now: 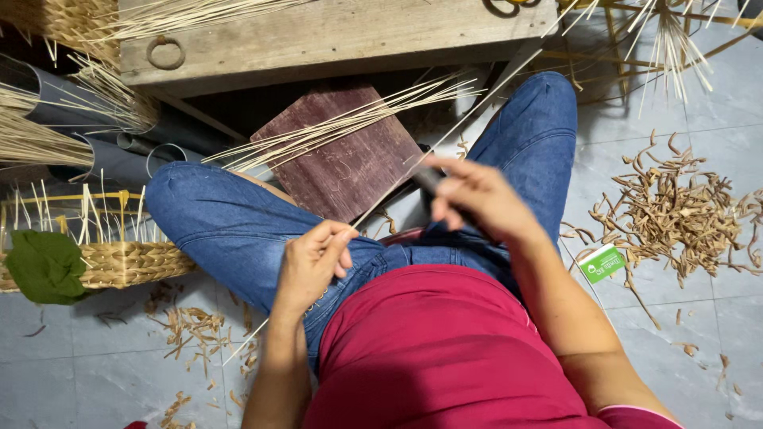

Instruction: The person sits on the floor and uses a small knife to split and shave thin bamboo strips into slender sticks, drawing each strip across the blade and setting finished sticks on a wooden board beside them.

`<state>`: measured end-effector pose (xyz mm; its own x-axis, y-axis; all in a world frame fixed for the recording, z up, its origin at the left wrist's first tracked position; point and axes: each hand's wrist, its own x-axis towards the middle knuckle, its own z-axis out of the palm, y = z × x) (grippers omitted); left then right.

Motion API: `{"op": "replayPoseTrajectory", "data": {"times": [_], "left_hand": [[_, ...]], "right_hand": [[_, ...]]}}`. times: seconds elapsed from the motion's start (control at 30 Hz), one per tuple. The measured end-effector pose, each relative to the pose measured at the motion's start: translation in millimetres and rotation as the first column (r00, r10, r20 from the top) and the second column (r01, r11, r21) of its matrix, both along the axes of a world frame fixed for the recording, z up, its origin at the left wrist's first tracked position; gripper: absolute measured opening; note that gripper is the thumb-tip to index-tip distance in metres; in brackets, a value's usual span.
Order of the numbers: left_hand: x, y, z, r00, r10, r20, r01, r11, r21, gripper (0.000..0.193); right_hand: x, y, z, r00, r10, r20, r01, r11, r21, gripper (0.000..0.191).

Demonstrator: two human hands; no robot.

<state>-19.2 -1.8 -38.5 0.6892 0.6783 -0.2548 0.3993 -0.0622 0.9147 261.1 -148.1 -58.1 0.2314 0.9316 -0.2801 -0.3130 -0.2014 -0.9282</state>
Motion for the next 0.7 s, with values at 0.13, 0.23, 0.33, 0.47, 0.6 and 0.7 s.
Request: {"op": "replayPoseTrajectory", "data": {"times": [0.13,0.23,0.33,0.47,0.6,0.7], "left_hand": [[11.7,-7.4,1.2,0.999,-0.045,-0.015,0.045,0.999,0.001,0.019],[10.5,-6.9,3.1,0.998,-0.059,-0.003,0.059,0.998,0.021,0.02],[5.8,-4.9,3.3,0.999,-0.051,-0.015,0.052,0.998,0.04,0.02],[-2.7,-0.9,2.0,0.998,-0.042,-0.052,0.045,0.998,0.05,0.02],[-16.0,4.1,0.0,0.997,-0.021,-0.074,0.024,0.999,0.043,0.019],[-25.0,7.9,-2.7,0.997,-0.009,-0.073,0.013,0.999,0.044,0.018]], "right_hand": [[-33.5,20.1,3.4,0.994,0.093,-0.05,-0.092,0.995,0.026,0.037],[-24.3,22.2,-2.9,0.997,0.033,-0.075,-0.03,0.999,0.041,0.032],[-3.9,13.4,-13.0,0.995,-0.079,-0.058,0.083,0.995,0.061,0.029],[26.3,3.3,-25.1,0.971,-0.218,-0.093,0.229,0.965,0.128,0.023],[54.7,-9.5,-33.7,0.925,-0.375,-0.058,0.38,0.919,0.106,0.026],[72.5,-20.7,-41.2,0.879,-0.472,-0.066,0.476,0.871,0.124,0.028]]}}
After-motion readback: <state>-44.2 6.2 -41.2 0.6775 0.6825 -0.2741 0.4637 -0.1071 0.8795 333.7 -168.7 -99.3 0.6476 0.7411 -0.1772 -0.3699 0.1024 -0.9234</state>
